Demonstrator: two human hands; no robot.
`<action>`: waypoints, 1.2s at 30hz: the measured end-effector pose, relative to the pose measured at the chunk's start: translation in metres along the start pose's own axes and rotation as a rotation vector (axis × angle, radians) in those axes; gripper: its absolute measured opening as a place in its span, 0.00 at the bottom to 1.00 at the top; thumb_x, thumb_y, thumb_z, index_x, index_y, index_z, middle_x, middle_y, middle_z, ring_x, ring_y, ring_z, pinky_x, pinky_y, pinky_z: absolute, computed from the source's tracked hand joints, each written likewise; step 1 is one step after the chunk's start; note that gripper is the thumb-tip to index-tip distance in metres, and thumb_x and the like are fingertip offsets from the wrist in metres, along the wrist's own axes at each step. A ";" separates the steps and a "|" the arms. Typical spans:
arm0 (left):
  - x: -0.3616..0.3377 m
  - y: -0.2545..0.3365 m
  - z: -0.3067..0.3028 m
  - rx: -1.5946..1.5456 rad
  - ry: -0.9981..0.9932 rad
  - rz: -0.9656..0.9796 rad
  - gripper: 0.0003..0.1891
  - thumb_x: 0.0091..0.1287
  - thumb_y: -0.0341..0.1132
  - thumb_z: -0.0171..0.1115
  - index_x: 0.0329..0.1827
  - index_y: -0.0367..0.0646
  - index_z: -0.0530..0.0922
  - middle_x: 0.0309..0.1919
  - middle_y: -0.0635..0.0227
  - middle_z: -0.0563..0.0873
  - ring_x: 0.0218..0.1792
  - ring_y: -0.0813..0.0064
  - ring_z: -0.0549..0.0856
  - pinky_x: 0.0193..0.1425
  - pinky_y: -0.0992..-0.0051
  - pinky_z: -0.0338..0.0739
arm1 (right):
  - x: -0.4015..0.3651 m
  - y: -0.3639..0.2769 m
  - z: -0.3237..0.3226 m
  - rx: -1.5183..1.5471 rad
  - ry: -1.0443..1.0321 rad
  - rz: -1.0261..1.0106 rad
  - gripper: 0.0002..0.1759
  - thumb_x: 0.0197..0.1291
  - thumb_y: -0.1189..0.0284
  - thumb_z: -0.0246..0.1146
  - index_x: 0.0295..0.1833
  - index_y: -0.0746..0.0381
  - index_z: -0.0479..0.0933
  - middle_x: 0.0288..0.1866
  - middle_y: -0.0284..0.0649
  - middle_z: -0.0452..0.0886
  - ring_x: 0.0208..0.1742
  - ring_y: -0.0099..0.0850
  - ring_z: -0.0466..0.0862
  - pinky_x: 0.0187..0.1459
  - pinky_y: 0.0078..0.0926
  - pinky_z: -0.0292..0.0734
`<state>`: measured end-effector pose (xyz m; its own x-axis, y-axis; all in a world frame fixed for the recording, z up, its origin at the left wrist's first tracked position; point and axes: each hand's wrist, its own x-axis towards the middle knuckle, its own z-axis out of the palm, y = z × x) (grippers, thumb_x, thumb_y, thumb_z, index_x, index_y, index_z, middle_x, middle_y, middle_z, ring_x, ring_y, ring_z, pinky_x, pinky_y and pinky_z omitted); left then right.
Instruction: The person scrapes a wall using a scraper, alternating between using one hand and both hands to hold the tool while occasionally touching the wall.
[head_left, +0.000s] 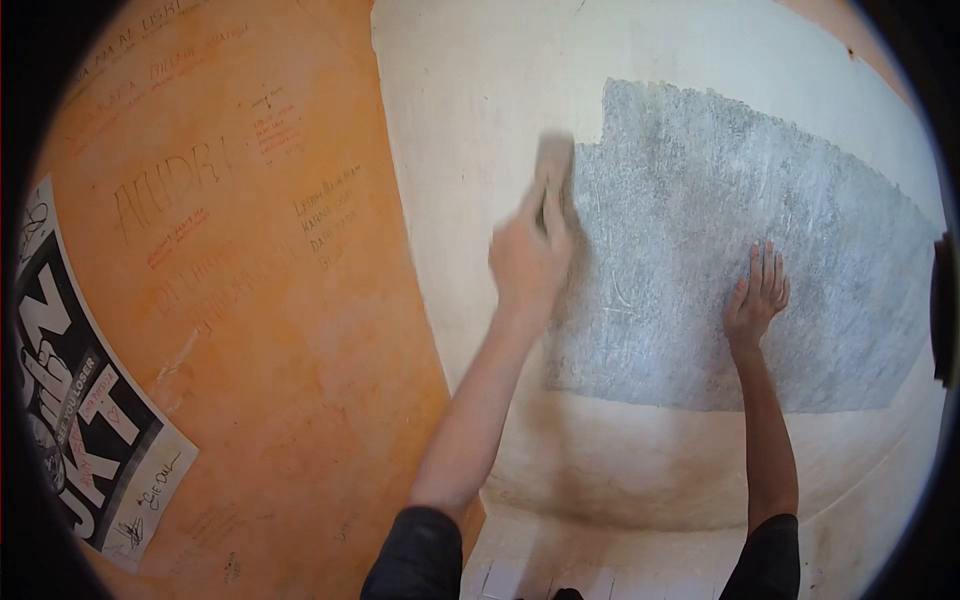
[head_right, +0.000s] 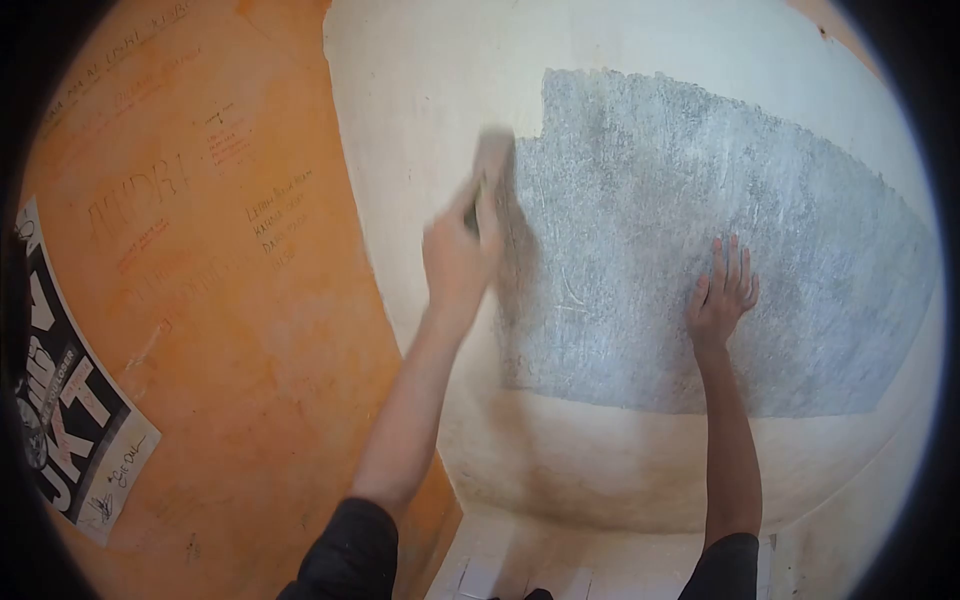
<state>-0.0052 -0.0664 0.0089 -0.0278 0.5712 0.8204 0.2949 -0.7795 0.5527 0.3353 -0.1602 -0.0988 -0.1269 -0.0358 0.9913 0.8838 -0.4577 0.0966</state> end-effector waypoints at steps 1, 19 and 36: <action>0.019 0.009 0.001 -0.010 0.056 0.022 0.20 0.72 0.42 0.55 0.58 0.40 0.82 0.42 0.43 0.87 0.45 0.47 0.88 0.52 0.62 0.81 | -0.001 0.000 -0.002 0.015 -0.010 -0.003 0.26 0.76 0.60 0.41 0.74 0.53 0.68 0.77 0.36 0.66 0.79 0.38 0.60 0.76 0.47 0.41; -0.010 0.001 -0.027 -0.082 -0.111 -0.154 0.18 0.71 0.39 0.59 0.57 0.37 0.83 0.45 0.46 0.88 0.49 0.55 0.88 0.52 0.66 0.80 | -0.001 -0.003 -0.003 0.010 -0.003 -0.008 0.26 0.76 0.63 0.42 0.74 0.56 0.68 0.78 0.39 0.66 0.79 0.37 0.60 0.76 0.47 0.41; -0.037 -0.010 -0.008 0.039 -0.049 -0.062 0.20 0.72 0.42 0.55 0.59 0.39 0.82 0.43 0.46 0.88 0.46 0.50 0.88 0.53 0.61 0.80 | 0.001 -0.001 -0.001 0.031 0.003 -0.007 0.26 0.75 0.64 0.44 0.74 0.56 0.68 0.77 0.40 0.67 0.78 0.39 0.61 0.75 0.48 0.41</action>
<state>-0.0148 -0.0820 -0.0261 -0.0006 0.6304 0.7762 0.3312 -0.7323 0.5950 0.3336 -0.1610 -0.0986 -0.1347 -0.0354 0.9903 0.8963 -0.4306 0.1065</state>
